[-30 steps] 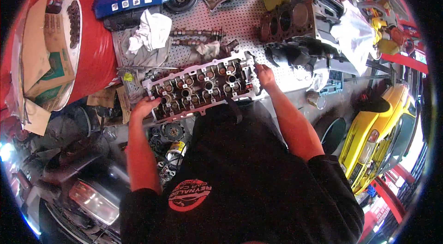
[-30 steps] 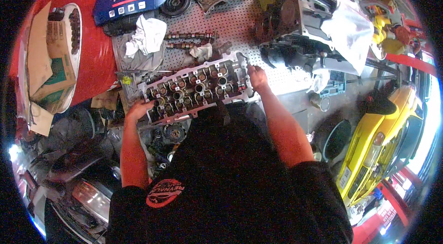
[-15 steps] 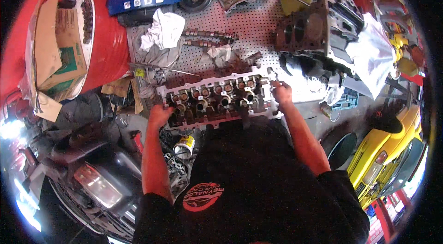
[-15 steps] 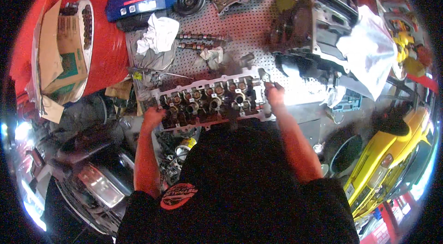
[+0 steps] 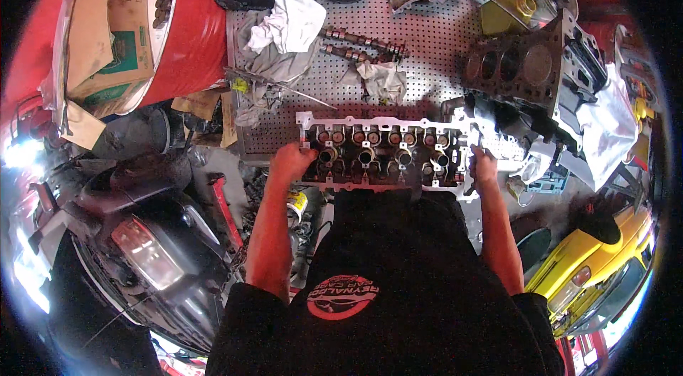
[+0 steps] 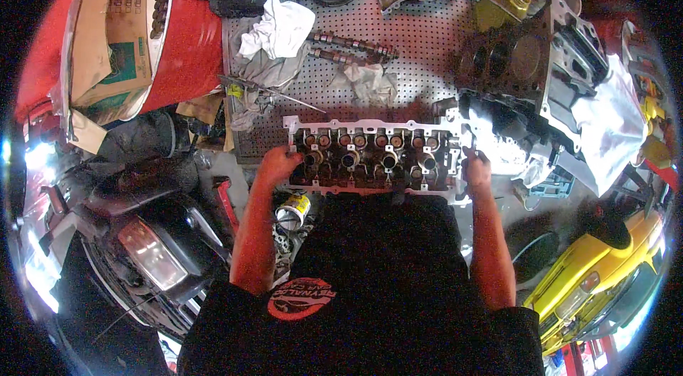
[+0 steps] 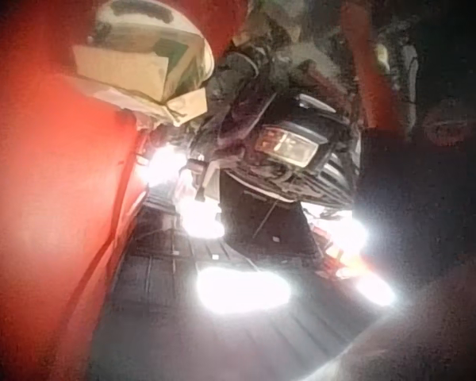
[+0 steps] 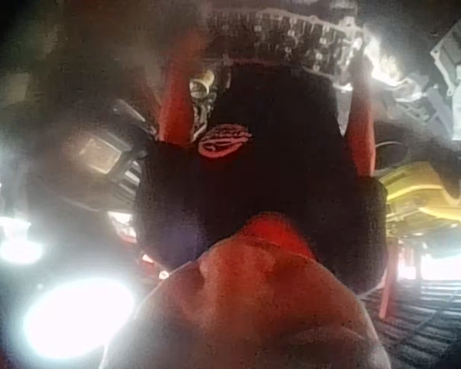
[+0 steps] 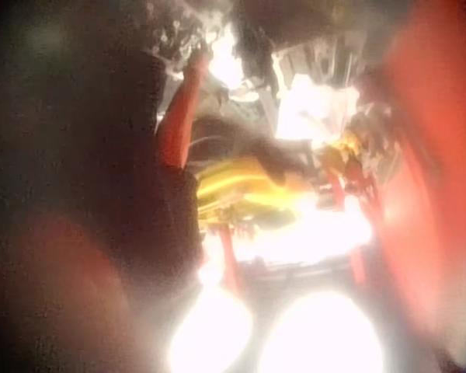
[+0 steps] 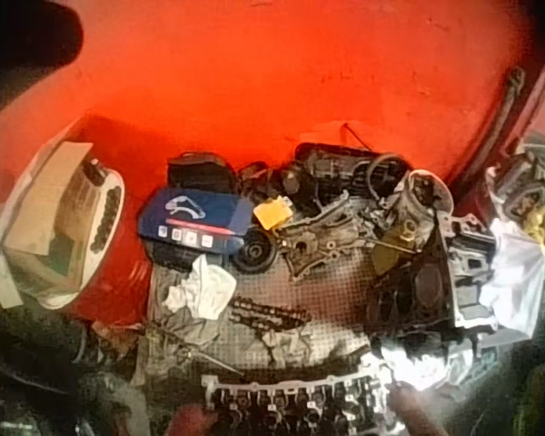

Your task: Manually assembling small components into an engine cylinder head.

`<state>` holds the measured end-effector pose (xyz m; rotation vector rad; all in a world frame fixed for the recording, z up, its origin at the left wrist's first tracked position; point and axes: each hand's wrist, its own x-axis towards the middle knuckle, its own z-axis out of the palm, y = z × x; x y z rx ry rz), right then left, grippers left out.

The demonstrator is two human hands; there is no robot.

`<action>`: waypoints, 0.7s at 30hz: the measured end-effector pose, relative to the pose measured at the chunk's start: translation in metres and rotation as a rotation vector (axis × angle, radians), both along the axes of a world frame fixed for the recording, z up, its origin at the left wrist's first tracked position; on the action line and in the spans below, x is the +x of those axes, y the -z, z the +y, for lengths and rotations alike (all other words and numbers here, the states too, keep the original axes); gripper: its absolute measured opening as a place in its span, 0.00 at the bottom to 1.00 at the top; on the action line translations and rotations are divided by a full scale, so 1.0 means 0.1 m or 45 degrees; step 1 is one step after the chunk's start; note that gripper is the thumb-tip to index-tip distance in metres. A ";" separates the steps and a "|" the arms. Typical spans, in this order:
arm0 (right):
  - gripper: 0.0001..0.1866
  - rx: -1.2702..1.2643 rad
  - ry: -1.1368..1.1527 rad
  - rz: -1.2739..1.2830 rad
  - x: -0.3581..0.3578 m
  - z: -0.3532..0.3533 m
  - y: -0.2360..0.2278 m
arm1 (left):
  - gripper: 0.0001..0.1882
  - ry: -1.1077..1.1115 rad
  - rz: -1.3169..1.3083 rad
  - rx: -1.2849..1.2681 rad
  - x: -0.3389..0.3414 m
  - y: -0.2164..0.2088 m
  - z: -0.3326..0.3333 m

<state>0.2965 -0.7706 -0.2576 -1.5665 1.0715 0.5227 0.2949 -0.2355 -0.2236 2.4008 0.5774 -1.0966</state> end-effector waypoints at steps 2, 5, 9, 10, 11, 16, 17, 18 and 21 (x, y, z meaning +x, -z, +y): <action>0.09 -0.048 0.022 0.025 0.01 0.07 -0.04 | 0.31 0.018 -0.001 0.024 0.00 0.03 0.00; 0.09 -0.015 0.052 -0.006 0.06 0.11 -0.08 | 0.30 0.022 -0.001 0.004 0.07 0.00 0.00; 0.11 -0.018 0.046 0.037 0.17 0.21 -0.08 | 0.31 -0.007 0.107 0.012 0.22 0.03 0.08; 0.11 -0.039 0.056 0.050 0.17 0.21 -0.05 | 0.31 -0.004 0.110 0.011 0.23 0.06 0.11; 0.15 -0.040 0.065 0.083 0.19 0.19 0.01 | 0.30 0.019 0.073 0.007 0.25 0.10 0.14; 0.10 -0.083 -0.008 0.020 0.25 0.25 0.23 | 0.30 0.060 0.022 0.004 0.37 0.17 0.25; 0.10 -0.052 -0.022 -0.046 0.27 0.27 0.31 | 0.31 0.050 0.013 -0.009 0.34 0.25 0.35; 0.10 -0.017 -0.037 -0.113 0.28 0.31 0.40 | 0.31 0.037 0.003 -0.019 0.29 0.30 0.45; 0.11 -0.138 -0.154 -0.219 0.17 0.29 0.75 | 0.32 0.052 0.025 0.083 0.42 0.13 0.34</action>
